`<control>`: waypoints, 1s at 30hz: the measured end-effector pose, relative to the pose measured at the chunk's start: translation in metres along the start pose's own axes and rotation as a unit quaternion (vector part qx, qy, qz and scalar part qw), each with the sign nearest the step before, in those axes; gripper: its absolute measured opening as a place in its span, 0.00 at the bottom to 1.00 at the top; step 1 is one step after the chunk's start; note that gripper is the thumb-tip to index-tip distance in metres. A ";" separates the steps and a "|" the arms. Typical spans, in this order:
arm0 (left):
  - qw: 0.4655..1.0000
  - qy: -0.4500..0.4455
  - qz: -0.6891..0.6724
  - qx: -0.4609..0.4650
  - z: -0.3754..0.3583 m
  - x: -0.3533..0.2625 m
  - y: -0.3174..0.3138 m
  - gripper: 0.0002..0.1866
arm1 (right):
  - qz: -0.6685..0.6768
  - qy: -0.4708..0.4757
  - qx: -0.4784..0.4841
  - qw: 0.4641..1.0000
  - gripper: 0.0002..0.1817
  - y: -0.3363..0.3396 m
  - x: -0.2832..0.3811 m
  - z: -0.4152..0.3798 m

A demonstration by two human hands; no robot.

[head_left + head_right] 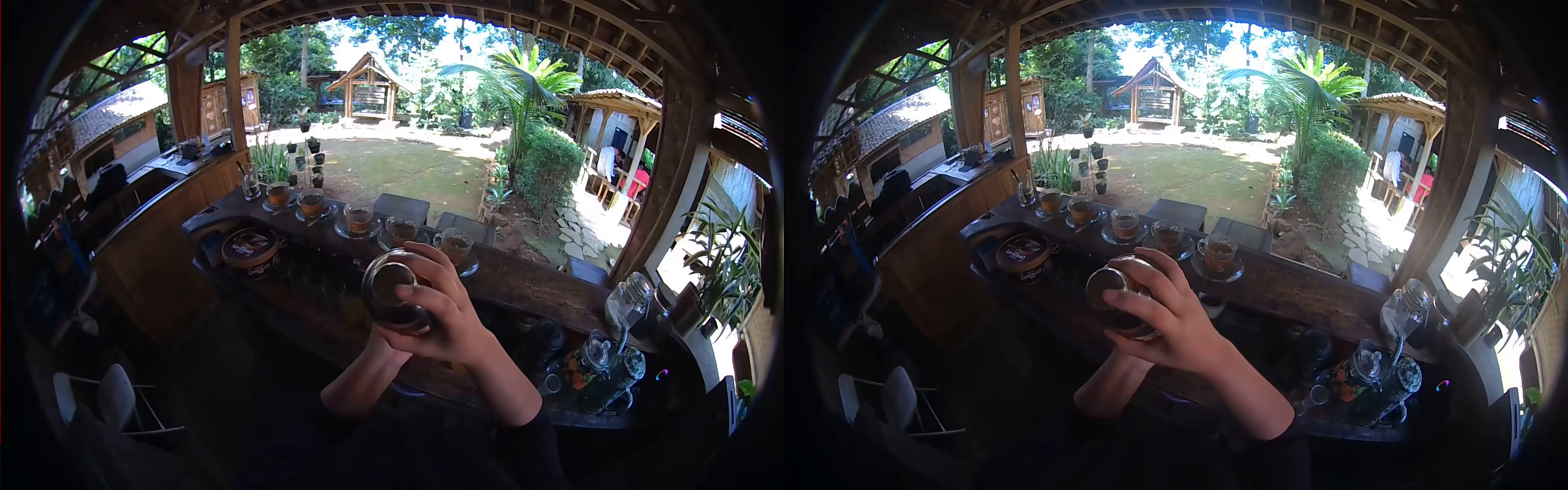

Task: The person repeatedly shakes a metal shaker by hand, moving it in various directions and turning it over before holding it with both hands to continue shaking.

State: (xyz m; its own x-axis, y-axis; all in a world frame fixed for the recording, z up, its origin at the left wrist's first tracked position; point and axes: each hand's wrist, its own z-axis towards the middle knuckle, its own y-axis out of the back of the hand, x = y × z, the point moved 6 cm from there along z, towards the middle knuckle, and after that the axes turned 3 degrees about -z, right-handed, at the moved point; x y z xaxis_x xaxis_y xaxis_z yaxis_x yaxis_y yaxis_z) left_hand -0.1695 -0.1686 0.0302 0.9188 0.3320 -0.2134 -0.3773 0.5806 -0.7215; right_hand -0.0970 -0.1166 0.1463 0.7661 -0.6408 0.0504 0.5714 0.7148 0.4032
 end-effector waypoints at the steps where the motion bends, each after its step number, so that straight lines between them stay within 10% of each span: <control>1: 0.999 0.020 -0.034 -0.030 0.005 0.005 0.002 0.38 | -0.005 0.046 0.032 0.998 0.26 0.003 0.017 0.000; 5: 0.977 0.080 -0.144 -0.132 0.019 0.025 0.018 0.40 | -0.081 0.272 0.126 0.950 0.17 0.008 0.118 -0.016; 7: 0.950 -0.137 0.242 0.144 0.033 0.007 -0.014 0.42 | 0.021 0.265 0.110 0.958 0.15 0.023 0.125 -0.010; 9: 0.988 0.074 -0.114 -0.078 0.017 0.025 0.017 0.40 | 0.027 0.200 0.111 0.973 0.18 0.025 0.086 -0.016; 11: 0.917 -0.016 -0.342 -0.204 0.028 0.041 -0.018 0.32 | -0.024 0.135 0.023 0.990 0.19 0.024 0.030 -0.001; 16: 0.978 0.139 -0.155 0.021 0.014 0.007 -0.001 0.29 | -0.050 0.181 0.117 0.975 0.20 0.008 0.100 -0.002; 17: 0.971 -0.045 0.134 0.191 0.036 -0.012 -0.009 0.34 | -0.075 0.300 0.136 0.941 0.16 0.001 0.113 -0.010; 19: 0.952 -0.118 0.187 0.210 0.037 -0.021 -0.028 0.39 | 0.028 0.303 0.117 0.945 0.14 0.002 0.113 0.004; 20: 0.977 0.071 0.087 0.180 0.038 -0.021 -0.016 0.38 | 0.025 0.275 0.104 0.955 0.17 -0.001 0.094 0.007; 21: 0.980 0.020 -0.074 -0.182 0.012 -0.025 0.009 0.37 | 0.022 0.246 0.093 0.965 0.22 -0.008 0.066 0.007; 26: 0.994 0.048 -0.033 -0.098 -0.012 -0.066 0.034 0.38 | -0.045 0.109 0.016 0.993 0.23 -0.041 -0.010 0.032; 29: 0.997 0.073 -0.005 -0.030 0.006 -0.088 0.023 0.39 | -0.023 0.183 0.146 0.972 0.23 -0.065 0.064 0.042; 30: 0.978 -0.068 0.165 0.105 0.019 -0.100 -0.014 0.37 | -0.001 0.276 0.126 0.953 0.14 -0.067 0.081 0.046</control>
State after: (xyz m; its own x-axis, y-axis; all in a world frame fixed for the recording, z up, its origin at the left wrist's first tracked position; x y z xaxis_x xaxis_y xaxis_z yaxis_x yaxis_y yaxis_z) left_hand -0.2583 -0.1957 0.0742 0.7243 0.6146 -0.3124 -0.6796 0.5600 -0.4739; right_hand -0.0864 -0.2293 0.1654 0.8433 -0.3469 -0.4105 0.5369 0.5792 0.6134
